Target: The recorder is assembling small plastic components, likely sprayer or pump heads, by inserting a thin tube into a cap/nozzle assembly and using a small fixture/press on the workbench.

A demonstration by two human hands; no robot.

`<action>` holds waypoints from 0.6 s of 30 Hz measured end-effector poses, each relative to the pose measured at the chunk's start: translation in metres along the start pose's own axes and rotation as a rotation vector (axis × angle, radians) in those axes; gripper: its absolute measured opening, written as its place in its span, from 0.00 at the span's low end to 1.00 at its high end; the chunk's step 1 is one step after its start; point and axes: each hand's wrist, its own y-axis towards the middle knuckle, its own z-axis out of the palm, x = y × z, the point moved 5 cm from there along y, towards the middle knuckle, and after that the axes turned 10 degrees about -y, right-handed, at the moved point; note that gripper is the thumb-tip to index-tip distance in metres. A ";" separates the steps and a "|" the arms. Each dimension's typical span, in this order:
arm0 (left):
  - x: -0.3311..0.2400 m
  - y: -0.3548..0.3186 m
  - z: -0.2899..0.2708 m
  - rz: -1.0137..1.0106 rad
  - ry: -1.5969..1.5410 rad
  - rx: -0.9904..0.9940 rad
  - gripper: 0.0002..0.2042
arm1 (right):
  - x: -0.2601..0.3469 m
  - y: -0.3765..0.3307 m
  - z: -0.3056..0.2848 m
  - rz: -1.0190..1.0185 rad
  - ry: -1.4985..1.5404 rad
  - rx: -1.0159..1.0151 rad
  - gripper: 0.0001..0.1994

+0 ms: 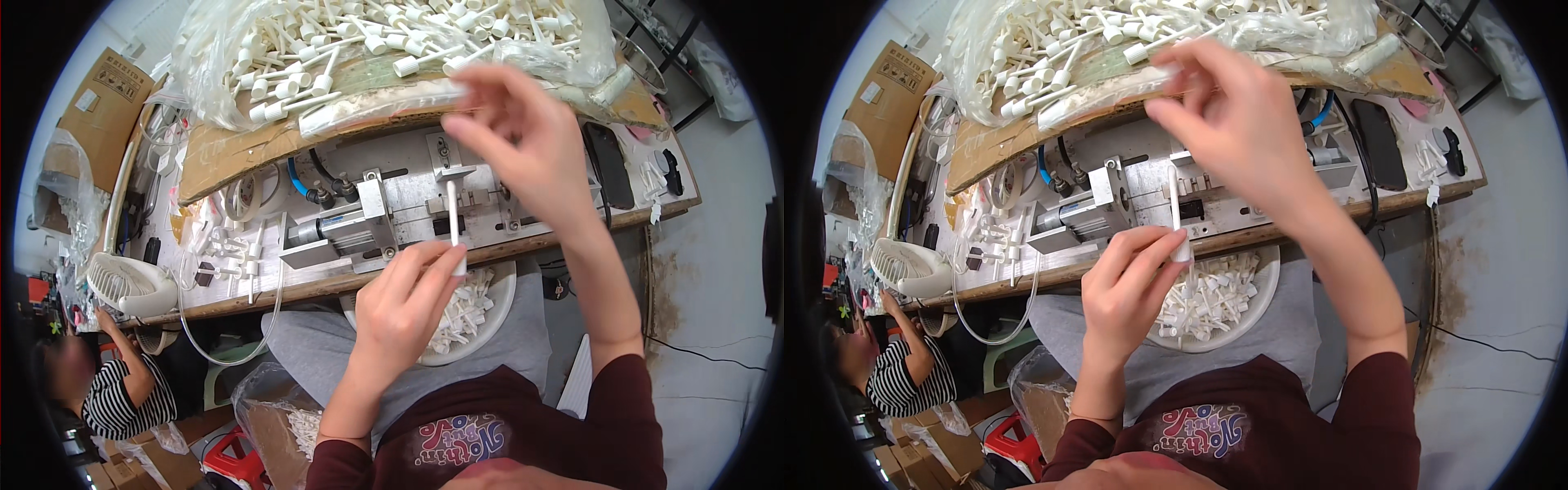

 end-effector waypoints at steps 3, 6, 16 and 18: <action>0.010 -0.002 0.013 0.015 0.188 0.033 0.12 | 0.009 0.058 0.010 -0.388 -0.416 -0.080 0.23; 0.023 -0.005 0.026 0.012 0.230 0.070 0.12 | 0.002 0.102 0.034 -0.408 -0.720 -0.024 0.19; 0.026 0.004 0.029 0.050 0.307 0.112 0.12 | -0.053 0.160 0.071 -0.179 -0.911 0.445 0.25; 0.025 0.004 0.030 0.037 0.313 0.105 0.13 | -0.049 0.154 0.074 -0.236 -0.947 0.446 0.23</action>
